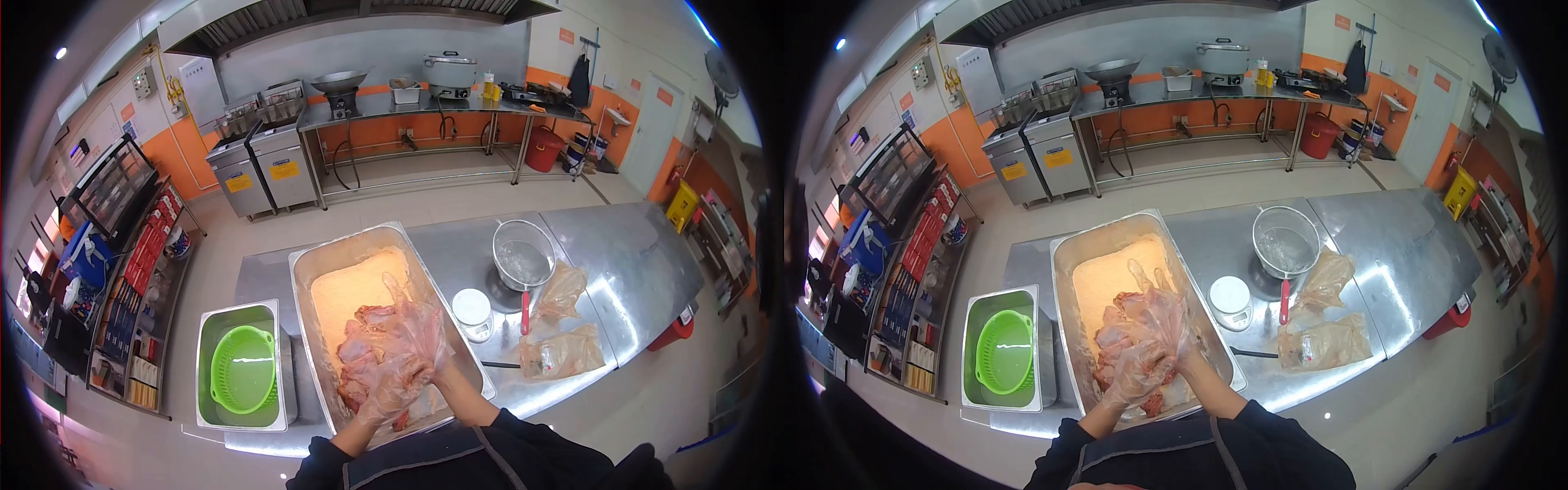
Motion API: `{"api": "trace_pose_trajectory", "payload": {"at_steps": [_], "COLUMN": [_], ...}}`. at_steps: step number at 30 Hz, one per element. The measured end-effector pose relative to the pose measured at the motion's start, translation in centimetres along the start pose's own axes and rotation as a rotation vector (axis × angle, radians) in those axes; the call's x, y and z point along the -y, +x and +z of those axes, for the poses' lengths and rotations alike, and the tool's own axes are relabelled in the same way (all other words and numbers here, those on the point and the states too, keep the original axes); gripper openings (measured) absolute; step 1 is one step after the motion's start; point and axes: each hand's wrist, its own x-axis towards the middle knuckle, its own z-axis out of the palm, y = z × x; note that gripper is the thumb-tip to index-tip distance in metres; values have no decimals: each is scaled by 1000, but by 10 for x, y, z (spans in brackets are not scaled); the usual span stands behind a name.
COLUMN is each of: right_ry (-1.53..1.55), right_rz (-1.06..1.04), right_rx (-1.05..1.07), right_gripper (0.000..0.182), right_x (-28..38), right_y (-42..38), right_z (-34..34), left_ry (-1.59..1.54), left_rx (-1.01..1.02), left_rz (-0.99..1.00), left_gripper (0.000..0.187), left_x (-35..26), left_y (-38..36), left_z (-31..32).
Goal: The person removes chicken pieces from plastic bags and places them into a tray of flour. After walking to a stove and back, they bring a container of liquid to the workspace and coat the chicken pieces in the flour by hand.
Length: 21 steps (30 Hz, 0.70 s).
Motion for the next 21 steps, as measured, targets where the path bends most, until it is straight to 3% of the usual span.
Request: {"api": "trace_pose_trajectory", "payload": {"at_steps": [5,11,17,21], "right_ry": [33,44,34,259], "right_rz": [49,94,167,217], "right_rx": [80,161,208,185], "right_gripper": [63,63,64,72], "right_x": [-3,-5,-2,-3], "right_y": [16,20,28,33], "right_z": [-15,-20,-21,-14], "left_ry": [-95,-15,-56,-143], "left_rx": [-10,-70,141,58], "left_rz": [-132,-49,-24,-60], "left_gripper": [9,8,7,7], "left_x": [3,16,3,-6], "left_y": [-3,-4,-1,0], "left_z": [-2,3,4,-2]}}
